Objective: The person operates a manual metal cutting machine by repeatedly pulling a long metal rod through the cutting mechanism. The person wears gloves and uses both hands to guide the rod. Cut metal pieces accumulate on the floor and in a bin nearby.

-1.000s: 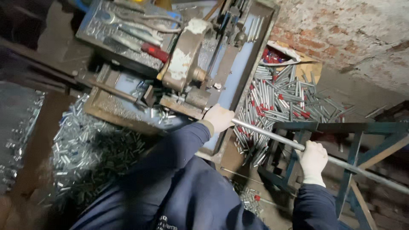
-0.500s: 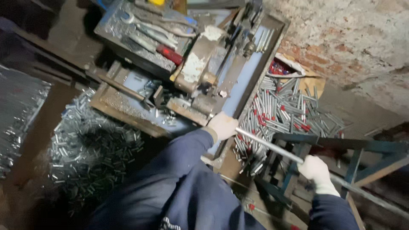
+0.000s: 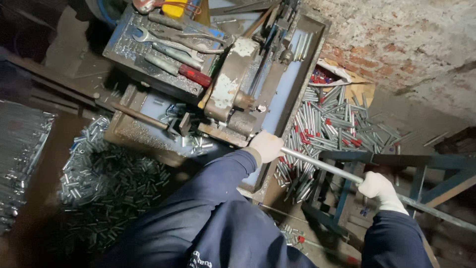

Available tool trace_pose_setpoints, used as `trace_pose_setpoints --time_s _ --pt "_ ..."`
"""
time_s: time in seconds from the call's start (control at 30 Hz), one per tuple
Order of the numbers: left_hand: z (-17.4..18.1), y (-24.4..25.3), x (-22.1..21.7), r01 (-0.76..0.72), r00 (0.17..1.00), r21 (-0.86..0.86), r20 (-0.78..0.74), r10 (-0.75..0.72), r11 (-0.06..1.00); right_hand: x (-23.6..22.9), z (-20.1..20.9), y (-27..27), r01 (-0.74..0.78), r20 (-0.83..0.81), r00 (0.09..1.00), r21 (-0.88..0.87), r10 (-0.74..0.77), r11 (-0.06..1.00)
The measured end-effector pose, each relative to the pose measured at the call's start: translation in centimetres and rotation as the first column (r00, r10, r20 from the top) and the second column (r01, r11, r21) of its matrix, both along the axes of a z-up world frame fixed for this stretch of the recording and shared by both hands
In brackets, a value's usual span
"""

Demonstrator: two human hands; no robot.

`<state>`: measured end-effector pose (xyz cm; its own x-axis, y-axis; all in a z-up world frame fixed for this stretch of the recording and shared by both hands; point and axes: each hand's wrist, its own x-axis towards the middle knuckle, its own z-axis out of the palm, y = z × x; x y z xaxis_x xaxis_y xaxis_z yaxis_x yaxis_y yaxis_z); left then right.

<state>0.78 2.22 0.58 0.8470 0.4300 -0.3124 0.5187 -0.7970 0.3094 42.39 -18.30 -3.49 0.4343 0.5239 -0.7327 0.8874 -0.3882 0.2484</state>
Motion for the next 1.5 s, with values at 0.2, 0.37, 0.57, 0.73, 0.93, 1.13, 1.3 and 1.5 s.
trace_pose_setpoints --time_s 0.2,0.37,0.57,0.73,0.93,1.13,1.3,1.5 --pt "-0.6 0.4 0.0 -0.048 0.999 -0.022 0.022 0.048 0.999 -2.4 1.9 -0.9 0.02 0.072 0.997 0.204 -0.035 0.979" --pt "-0.5 0.4 -0.5 -0.036 0.999 0.015 -0.017 0.036 0.999 -1.9 2.0 -4.7 -0.041 0.11 0.994 0.444 -0.009 0.895" --pt "-1.1 -2.3 -1.7 -0.067 0.992 0.009 0.106 0.065 0.998 0.2 2.0 -8.7 -0.032 0.267 0.959 0.429 -0.093 0.903" --pt "-1.7 -2.5 -2.5 -0.021 0.993 0.082 0.12 0.011 0.996 -1.6 3.1 -5.3 0.113 0.143 0.982 0.058 -0.12 0.992" --pt "-2.8 -2.0 -2.3 -0.047 0.994 0.104 0.106 0.036 0.993 -3.9 3.7 -4.2 0.04 0.109 0.993 0.104 -0.051 0.994" --pt "-1.5 -2.3 -2.4 0.001 0.995 0.075 0.095 -0.008 0.997 -2.8 2.9 -4.5 0.026 0.086 0.996 0.074 -0.032 0.997" --pt "-0.4 -1.7 -1.5 0.014 1.0 0.035 -0.017 -0.014 0.999 -5.2 6.4 -2.5 0.108 0.131 0.985 0.038 -0.112 0.993" --pt "-0.2 -1.9 -1.3 0.007 1.0 0.004 0.0 -0.007 1.0 -4.0 4.5 -3.6 0.107 0.194 0.973 0.094 -0.124 0.99"
